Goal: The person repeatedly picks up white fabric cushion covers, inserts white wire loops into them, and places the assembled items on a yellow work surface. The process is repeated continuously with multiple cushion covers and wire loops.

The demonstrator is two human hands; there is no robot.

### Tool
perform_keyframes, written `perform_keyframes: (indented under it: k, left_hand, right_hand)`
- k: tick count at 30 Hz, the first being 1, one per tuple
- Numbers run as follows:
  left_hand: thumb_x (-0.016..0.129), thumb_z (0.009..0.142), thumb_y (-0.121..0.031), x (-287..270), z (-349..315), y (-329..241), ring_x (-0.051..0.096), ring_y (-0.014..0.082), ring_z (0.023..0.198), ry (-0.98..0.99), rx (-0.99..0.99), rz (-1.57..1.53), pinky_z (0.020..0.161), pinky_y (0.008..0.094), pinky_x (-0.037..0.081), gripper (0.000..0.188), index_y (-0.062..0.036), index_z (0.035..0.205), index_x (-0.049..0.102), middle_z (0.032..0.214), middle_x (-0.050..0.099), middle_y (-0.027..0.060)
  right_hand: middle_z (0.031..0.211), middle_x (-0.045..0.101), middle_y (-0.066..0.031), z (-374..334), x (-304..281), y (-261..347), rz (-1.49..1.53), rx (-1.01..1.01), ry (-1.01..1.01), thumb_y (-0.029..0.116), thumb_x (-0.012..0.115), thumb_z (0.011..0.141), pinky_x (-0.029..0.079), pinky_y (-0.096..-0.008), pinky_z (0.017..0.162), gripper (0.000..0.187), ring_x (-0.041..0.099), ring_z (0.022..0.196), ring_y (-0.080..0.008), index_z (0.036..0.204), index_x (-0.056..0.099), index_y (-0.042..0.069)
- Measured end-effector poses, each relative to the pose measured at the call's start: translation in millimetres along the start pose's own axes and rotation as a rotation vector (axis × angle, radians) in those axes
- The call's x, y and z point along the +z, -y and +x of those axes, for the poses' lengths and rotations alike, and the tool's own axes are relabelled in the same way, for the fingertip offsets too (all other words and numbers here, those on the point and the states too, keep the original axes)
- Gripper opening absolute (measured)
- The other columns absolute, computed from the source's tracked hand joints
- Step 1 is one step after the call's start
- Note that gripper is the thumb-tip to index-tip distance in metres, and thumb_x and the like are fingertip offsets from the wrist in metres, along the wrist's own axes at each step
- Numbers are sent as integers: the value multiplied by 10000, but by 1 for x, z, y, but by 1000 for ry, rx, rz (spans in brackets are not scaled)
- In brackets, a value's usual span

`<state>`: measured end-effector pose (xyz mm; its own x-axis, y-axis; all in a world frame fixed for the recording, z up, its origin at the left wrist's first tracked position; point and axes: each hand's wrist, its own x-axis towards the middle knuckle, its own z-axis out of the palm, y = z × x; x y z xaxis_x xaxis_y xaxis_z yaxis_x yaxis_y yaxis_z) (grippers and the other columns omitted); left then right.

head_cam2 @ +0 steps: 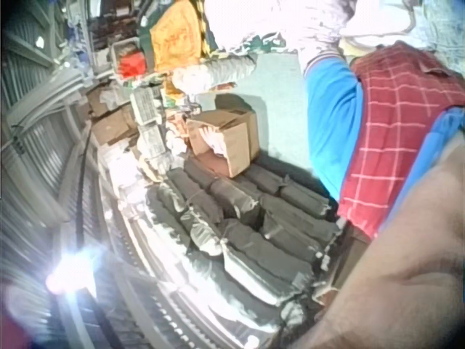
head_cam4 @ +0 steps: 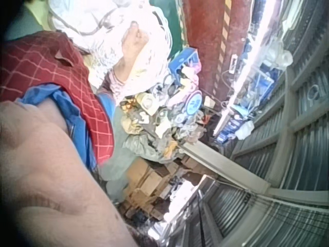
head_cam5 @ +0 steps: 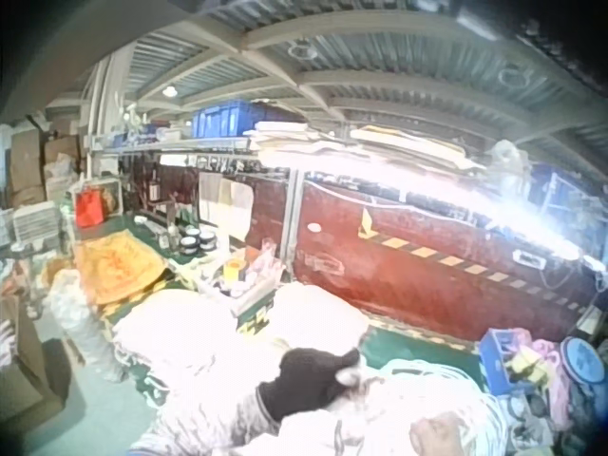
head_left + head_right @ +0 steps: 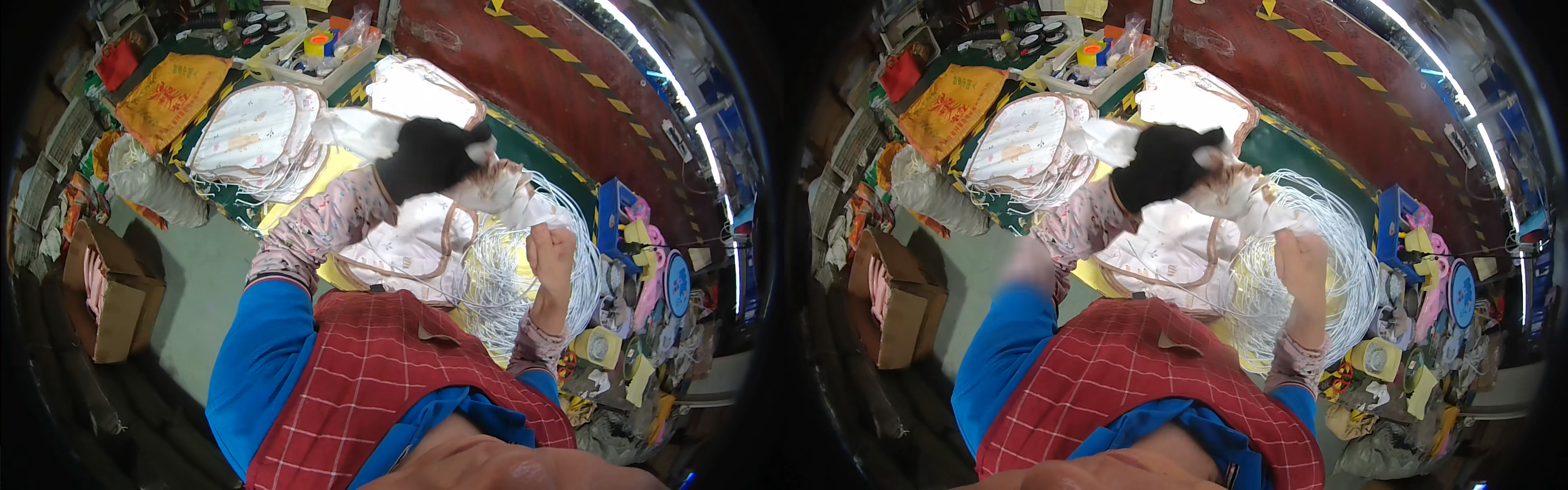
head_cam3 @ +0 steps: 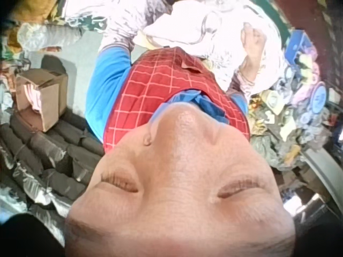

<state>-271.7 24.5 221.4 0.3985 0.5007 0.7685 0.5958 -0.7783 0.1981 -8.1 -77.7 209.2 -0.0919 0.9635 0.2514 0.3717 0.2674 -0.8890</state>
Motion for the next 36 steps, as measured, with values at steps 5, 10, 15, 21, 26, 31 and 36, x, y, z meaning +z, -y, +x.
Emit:
perform_keyframes:
  k: [5,10,15,21,26,31,36]
  left_hand:
    - [655,738,-213,-17,-2,71,634,253,670,-31,-3,-46,638,350,498,400,-82,1110,595,889,644,133]
    - [615,806,-282,-12,-4,50,629,295,686,8,90,-173,605,359,483,369,-67,1105,591,810,651,118]
    - [666,731,-163,-46,-16,125,605,316,634,356,208,-158,568,366,474,344,-51,1052,612,770,625,145]
    - [591,719,-48,-36,-94,138,623,268,728,333,-56,-356,609,322,483,353,20,1065,583,819,633,142]
    - [511,887,-115,21,-127,185,584,217,893,-386,-526,-239,813,324,448,318,85,1133,532,1043,612,161]
    - [537,892,-142,41,-171,167,573,249,914,-569,-665,-48,817,333,450,355,102,1149,509,1055,598,192]
    - [551,887,-126,-69,-149,174,569,261,938,-660,-659,233,836,337,450,357,106,1154,503,1058,592,209]
  right_hand:
    - [517,462,24,-21,-31,33,228,-13,-80,140,514,883,224,-189,357,172,318,363,-27,824,546,-19]
    - [490,440,38,6,2,7,-39,40,-169,149,588,843,208,-184,336,205,342,358,-21,966,560,-13]
    - [668,580,-33,20,-16,37,151,-18,-191,93,515,787,377,-202,504,288,500,566,-45,1046,611,9]
    - [518,547,-39,64,4,16,149,52,-168,317,510,905,376,-247,396,389,485,419,-79,698,598,0]
    - [617,618,-95,37,34,-76,584,308,-522,385,433,931,454,-260,486,475,551,479,-143,759,620,-17]
    - [743,649,-109,19,24,-99,386,489,-118,394,401,941,472,-251,548,482,602,627,-138,969,641,-23]
    - [937,641,-63,-38,-56,-263,73,490,-569,241,495,901,501,-263,639,341,593,779,-146,1186,563,67]
